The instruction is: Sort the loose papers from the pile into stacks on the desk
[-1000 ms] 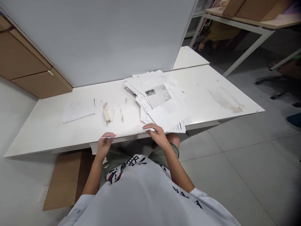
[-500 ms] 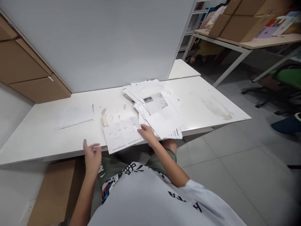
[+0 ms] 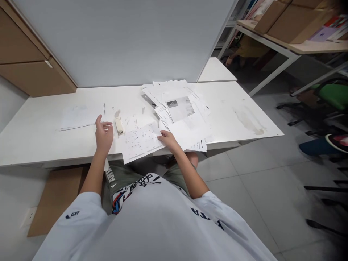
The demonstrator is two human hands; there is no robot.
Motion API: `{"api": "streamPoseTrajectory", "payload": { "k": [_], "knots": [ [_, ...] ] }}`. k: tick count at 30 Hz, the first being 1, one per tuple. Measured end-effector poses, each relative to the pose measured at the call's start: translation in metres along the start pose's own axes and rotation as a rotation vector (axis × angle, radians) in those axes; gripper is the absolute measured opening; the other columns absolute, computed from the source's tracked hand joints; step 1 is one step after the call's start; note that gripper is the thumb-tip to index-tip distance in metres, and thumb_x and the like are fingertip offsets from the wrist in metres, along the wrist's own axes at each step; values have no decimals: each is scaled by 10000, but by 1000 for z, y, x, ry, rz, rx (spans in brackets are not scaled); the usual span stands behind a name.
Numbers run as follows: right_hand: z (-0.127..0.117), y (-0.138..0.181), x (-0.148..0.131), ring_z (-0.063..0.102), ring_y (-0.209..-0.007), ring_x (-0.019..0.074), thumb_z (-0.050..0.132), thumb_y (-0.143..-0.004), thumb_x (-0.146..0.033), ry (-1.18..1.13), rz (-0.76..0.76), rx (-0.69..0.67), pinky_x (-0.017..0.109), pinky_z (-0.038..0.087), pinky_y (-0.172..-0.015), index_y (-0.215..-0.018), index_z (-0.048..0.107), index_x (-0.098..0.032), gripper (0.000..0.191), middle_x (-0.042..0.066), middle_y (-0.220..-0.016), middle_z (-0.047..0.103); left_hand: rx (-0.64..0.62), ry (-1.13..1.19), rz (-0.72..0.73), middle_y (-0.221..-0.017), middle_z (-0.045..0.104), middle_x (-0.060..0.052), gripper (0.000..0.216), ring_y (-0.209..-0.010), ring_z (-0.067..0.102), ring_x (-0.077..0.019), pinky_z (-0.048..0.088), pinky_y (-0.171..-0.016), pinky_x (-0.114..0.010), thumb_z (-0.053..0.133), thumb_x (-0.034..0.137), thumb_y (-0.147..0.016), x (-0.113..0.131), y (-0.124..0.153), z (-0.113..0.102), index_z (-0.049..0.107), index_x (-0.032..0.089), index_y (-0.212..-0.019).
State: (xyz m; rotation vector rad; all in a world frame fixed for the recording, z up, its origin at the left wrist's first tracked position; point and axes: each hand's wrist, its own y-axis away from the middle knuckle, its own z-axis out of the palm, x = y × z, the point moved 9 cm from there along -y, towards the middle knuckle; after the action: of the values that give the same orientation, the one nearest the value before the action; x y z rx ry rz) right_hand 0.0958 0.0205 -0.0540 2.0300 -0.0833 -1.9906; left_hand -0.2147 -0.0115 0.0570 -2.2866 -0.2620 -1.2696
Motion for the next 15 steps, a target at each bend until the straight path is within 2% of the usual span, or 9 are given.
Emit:
{"api": "streamPoseTrajectory", "payload": {
  "k": [2,4,8,15],
  "knots": [
    [-4,1,1,614,-761,186,594,-651,-278,1,-1,23,279,457,-701,-817,675,-180,209,9,-790,695,1,-40,-60,-1109,661,-76,568,-1056,622,-201,503,-901,-325,555,191,-837,-15,-12,7,453,252,-1393],
    [-6,0,1,615,-760,190,601,-644,-281,1,1,28,280,454,-694,-809,685,-180,211,8,-772,694,-60,-90,-54,-1175,649,-84,462,-1149,597,-222,484,-970,-354,532,208,-853,-18,-24,20,527,254,-1313],
    [-7,0,1,618,-760,190,620,-635,-279,-78,8,18,284,455,-701,-812,703,-179,220,8,-770,705,-215,-216,23,-1270,622,-103,344,-1232,554,-264,408,-1092,-427,527,233,-855,-11,-43,49,609,226,-1189],
    [-9,1,2,608,-720,171,646,-627,-288,-178,6,22,274,444,-686,-812,708,-163,232,7,-750,708,-306,-314,166,-1269,626,-92,323,-1284,487,-265,347,-1134,-423,448,229,-891,-2,-58,81,634,223,-1154]
  ]
}}
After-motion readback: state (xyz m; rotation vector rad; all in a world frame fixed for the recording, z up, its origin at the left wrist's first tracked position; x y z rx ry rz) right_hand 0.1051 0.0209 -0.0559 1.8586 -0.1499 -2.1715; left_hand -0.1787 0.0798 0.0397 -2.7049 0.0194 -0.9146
